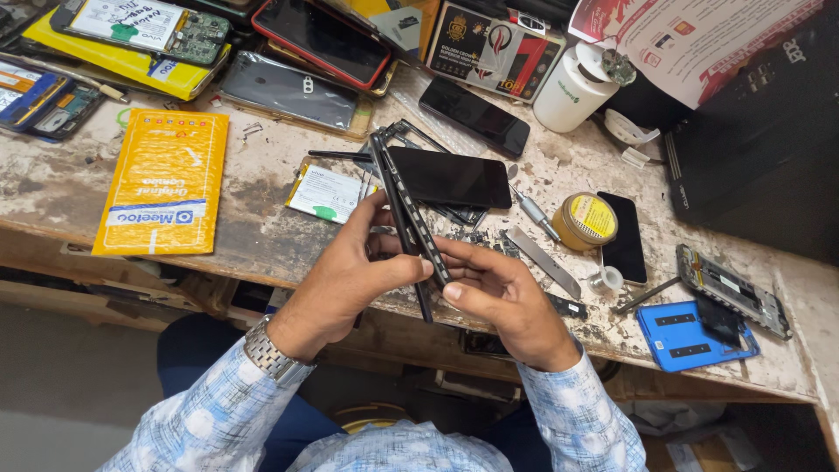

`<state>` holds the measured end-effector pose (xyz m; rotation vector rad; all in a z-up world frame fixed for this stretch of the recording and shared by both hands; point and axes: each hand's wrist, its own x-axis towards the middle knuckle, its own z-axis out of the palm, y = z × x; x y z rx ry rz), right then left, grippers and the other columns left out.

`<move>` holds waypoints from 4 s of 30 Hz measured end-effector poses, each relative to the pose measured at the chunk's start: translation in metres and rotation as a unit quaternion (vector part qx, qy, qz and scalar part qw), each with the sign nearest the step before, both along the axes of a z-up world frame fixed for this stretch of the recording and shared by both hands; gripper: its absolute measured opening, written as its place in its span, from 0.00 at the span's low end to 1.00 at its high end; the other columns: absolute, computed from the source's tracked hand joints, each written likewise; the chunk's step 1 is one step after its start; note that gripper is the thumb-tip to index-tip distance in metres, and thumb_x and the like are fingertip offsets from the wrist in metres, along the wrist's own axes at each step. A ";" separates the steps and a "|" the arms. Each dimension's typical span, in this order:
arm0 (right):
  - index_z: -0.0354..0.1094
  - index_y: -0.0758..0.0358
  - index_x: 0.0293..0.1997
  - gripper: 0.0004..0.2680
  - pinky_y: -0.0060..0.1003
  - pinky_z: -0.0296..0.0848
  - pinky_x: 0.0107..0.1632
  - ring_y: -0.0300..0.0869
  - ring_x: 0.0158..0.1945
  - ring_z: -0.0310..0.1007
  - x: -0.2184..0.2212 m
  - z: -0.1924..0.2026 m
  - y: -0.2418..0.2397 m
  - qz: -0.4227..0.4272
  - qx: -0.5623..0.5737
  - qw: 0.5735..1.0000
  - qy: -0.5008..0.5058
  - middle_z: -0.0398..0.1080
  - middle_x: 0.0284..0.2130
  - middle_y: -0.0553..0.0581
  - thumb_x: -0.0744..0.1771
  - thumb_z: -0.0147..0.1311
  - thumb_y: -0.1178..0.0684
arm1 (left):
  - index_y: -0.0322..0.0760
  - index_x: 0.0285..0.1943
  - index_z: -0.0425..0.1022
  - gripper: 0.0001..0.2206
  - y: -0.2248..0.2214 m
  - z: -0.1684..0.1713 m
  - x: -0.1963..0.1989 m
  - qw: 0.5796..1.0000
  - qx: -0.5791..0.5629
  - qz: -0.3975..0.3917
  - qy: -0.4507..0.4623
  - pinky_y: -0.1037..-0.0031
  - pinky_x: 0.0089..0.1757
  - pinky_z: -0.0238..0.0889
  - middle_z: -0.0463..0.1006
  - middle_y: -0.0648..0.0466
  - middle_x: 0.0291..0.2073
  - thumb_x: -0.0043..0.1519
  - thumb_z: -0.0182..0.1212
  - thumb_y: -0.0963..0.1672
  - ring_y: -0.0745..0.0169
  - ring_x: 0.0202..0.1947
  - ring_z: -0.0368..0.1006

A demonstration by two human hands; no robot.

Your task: The person reassembles a smartphone by aligning and snapping the back cover onto the chassis, then pressing along the edges to secure it. They inspect the device by turning it over and checking the seams and screen. The person uses a screwdriver to adjust internal components before closing the phone.

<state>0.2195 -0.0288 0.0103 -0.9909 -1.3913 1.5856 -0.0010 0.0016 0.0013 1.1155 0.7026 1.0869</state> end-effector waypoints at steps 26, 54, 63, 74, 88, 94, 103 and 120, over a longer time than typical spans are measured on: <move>0.60 0.71 0.70 0.23 0.40 0.71 0.62 0.42 0.56 0.70 -0.001 -0.003 -0.004 0.017 0.053 0.998 0.012 0.69 0.57 0.62 0.65 0.58 0.62 | 0.23 0.71 0.55 0.35 -0.002 0.003 0.007 0.995 0.010 0.046 -0.089 0.64 0.54 0.71 0.68 0.42 0.58 0.55 0.68 0.40 0.56 0.57 0.71; 0.73 0.68 0.47 0.05 0.26 0.74 0.44 0.32 0.39 0.75 0.007 0.067 -0.010 -0.232 0.228 0.937 -0.127 0.76 0.38 0.52 0.68 0.57 0.61 | 0.27 0.71 0.49 0.40 -0.025 0.013 0.038 0.939 0.233 0.237 0.087 0.64 0.61 0.68 0.68 0.41 0.58 0.54 0.75 0.42 0.53 0.60 0.71; 0.72 0.70 0.46 0.04 0.25 0.72 0.42 0.31 0.38 0.73 -0.040 0.098 -0.029 -0.221 0.303 0.917 -0.138 0.75 0.37 0.53 0.68 0.60 0.64 | 0.27 0.71 0.48 0.43 -0.028 0.015 0.040 0.928 0.261 0.238 0.121 0.63 0.59 0.68 0.67 0.41 0.57 0.52 0.76 0.43 0.51 0.60 0.72; 0.73 0.70 0.43 0.03 0.25 0.73 0.38 0.31 0.35 0.74 -0.045 0.092 -0.029 -0.207 0.294 0.916 -0.176 0.74 0.34 0.52 0.68 0.59 0.63 | 0.26 0.71 0.49 0.44 -0.027 0.016 0.038 0.898 0.302 0.268 0.173 0.60 0.58 0.66 0.64 0.40 0.57 0.49 0.76 0.43 0.46 0.59 0.69; 0.72 0.67 0.45 0.05 0.30 0.73 0.41 0.39 0.37 0.76 -0.056 0.100 -0.036 -0.229 0.512 0.740 -0.372 0.73 0.34 0.58 0.67 0.62 0.64 | 0.26 0.69 0.49 0.43 -0.024 0.014 0.036 0.891 0.291 0.271 0.217 0.59 0.53 0.68 0.63 0.39 0.55 0.51 0.77 0.47 0.45 0.55 0.69; 0.74 0.70 0.43 0.04 0.24 0.69 0.33 0.30 0.30 0.70 -0.022 0.131 -0.022 -0.192 0.247 0.926 -0.211 0.74 0.30 0.51 0.67 0.59 0.61 | 0.27 0.70 0.48 0.42 -0.025 0.014 0.031 0.877 0.324 0.268 0.232 0.58 0.52 0.69 0.63 0.39 0.54 0.52 0.75 0.45 0.44 0.55 0.69; 0.73 0.70 0.41 0.04 0.23 0.67 0.28 0.29 0.25 0.69 -0.027 0.147 0.003 -0.078 0.195 0.949 -0.236 0.72 0.25 0.49 0.67 0.60 0.59 | 0.30 0.69 0.50 0.41 -0.026 0.018 0.039 0.854 0.362 0.286 0.240 0.57 0.51 0.66 0.63 0.40 0.53 0.50 0.74 0.44 0.42 0.54 0.68; 0.72 0.68 0.35 0.03 0.23 0.67 0.27 0.28 0.24 0.68 -0.030 0.159 0.025 0.055 0.149 0.939 -0.307 0.72 0.24 0.49 0.66 0.59 0.59 | 0.27 0.70 0.48 0.44 -0.022 0.006 0.037 0.833 0.395 0.283 0.265 0.56 0.51 0.67 0.63 0.37 0.55 0.51 0.76 0.47 0.39 0.56 0.66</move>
